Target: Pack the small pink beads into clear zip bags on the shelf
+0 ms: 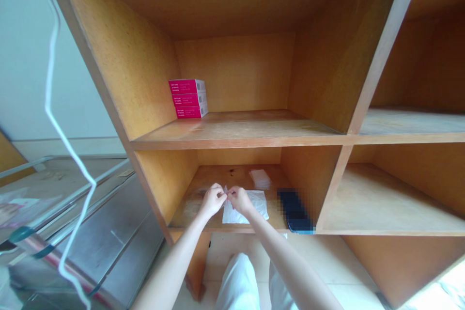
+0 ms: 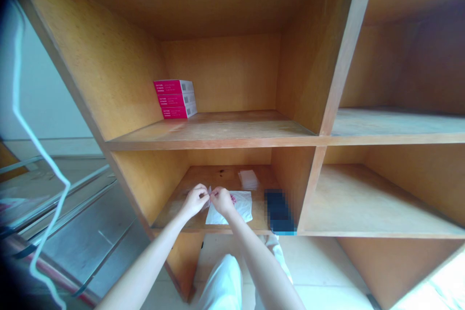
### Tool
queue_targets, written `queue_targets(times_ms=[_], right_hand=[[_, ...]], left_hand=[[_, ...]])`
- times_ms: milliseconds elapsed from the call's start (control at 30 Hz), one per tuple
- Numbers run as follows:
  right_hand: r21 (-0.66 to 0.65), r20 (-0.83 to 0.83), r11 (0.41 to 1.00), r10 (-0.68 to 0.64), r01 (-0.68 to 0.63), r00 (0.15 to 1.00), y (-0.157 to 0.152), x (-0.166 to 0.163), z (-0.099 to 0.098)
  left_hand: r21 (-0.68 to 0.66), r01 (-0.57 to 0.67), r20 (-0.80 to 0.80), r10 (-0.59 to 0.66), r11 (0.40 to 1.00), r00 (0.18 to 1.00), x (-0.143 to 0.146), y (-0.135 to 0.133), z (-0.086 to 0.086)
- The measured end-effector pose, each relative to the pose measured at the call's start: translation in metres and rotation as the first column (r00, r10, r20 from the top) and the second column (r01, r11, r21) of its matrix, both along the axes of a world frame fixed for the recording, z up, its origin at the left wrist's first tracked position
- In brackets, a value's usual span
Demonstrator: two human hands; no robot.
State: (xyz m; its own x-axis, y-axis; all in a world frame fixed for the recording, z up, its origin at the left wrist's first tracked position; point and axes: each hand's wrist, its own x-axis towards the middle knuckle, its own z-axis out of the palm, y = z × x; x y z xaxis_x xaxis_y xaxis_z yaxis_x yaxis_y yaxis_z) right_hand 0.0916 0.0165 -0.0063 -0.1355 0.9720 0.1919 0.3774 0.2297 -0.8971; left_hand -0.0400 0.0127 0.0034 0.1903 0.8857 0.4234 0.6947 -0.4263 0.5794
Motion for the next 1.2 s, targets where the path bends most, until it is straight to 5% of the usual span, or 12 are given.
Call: queue_targets(times_ms=[233, 367, 600, 733, 900, 1033, 1200], right_hand=[[-0.007, 0.118, 0.988, -0.151, 0.153, 0.981, -0.002, 0.001, 0.005], [0.038, 0.149, 0.985, -0.173, 0.169, 0.974, -0.002, 0.0, 0.002], [0.318, 0.148, 0.936, -0.207, 0.152, 0.967, 0.004, -0.004, -0.013], [0.373, 0.156, 0.927, -0.099, 0.034, 0.983, 0.007, -0.003, -0.015], [0.311, 0.208, 0.941, 0.07, -0.134, 0.976, 0.01, -0.002, -0.011], [0.192, 0.259, 0.97, 0.094, -0.146, 0.961, 0.01, 0.0, -0.003], [-0.033, 0.035, 0.992, 0.12, -0.119, 0.992, 0.009, 0.009, 0.003]], left_hand=[[0.059, -0.185, -0.092, 0.19, 0.981, 0.977, -0.003, -0.001, 0.004], [0.047, -0.157, -0.113, 0.161, 0.986, 0.98, -0.003, -0.001, 0.006], [0.024, -0.103, -0.126, 0.105, 0.994, 0.987, -0.002, -0.002, 0.006], [0.015, -0.092, -0.135, 0.093, 0.996, 0.986, -0.003, -0.002, 0.006], [0.0, 0.027, -0.109, -0.027, 1.0, 0.994, 0.0, -0.004, 0.01], [0.0, 0.127, -0.044, -0.127, 0.992, 0.991, 0.003, -0.008, 0.016], [-0.032, 0.055, 0.229, -0.046, 0.998, 0.972, -0.003, -0.017, 0.011]])
